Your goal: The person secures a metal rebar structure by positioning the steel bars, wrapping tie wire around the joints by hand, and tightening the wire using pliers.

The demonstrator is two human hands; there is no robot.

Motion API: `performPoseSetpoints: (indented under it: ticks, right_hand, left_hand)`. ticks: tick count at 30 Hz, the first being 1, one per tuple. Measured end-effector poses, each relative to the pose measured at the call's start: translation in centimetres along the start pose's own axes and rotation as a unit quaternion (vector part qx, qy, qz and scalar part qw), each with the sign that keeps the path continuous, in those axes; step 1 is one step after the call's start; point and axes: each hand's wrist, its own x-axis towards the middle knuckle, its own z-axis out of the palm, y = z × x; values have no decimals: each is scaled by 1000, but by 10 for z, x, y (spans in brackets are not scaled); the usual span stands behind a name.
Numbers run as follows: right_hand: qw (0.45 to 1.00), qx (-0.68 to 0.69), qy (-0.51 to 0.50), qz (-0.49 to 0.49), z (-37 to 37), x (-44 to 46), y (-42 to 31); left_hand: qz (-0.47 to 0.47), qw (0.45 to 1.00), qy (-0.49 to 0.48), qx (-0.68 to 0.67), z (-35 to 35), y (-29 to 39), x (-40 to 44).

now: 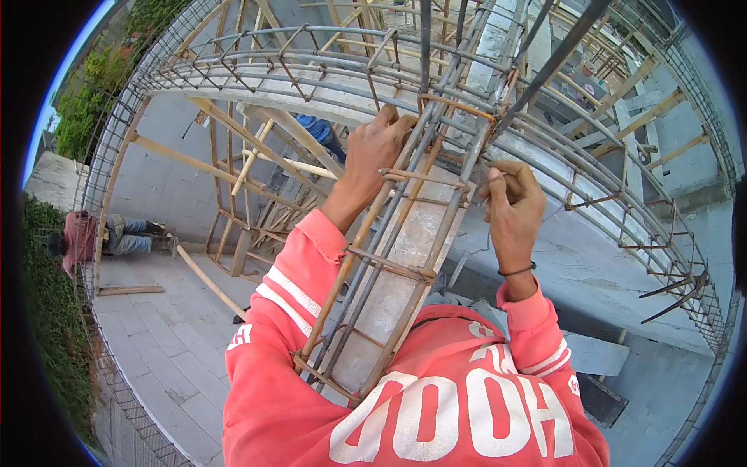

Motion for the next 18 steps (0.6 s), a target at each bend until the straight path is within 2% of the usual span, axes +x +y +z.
performPoseSetpoints:
  ticks: [2,5,8,11,13,15,18]
  right_hand:
    - [1000,22,-4,9,-5,0,6]
    - [998,-57,-18,3,-8,5,13]
    - [999,7,-25,21,-8,3,10]
    - [999,28,22,17,-21,-13,1]
    - [999,22,36,23,-42,-24,-5]
    - [999,17,8,46,-74,-32,-14]
    - [995,0,-43,85,-124,-38,-39]
  left_hand:
    - [4,1000,28,3,8,-2,-4]
    - [-1,999,32,12,10,-2,-3]
    - [1,999,21,-41,2,-1,-3]
    - [19,994,64,-91,-5,-2,0]
    - [-52,980,34,-187,-20,2,2]
    - [-59,977,55,-195,-31,-1,8]
    - [-55,939,108,-323,-49,-10,17]
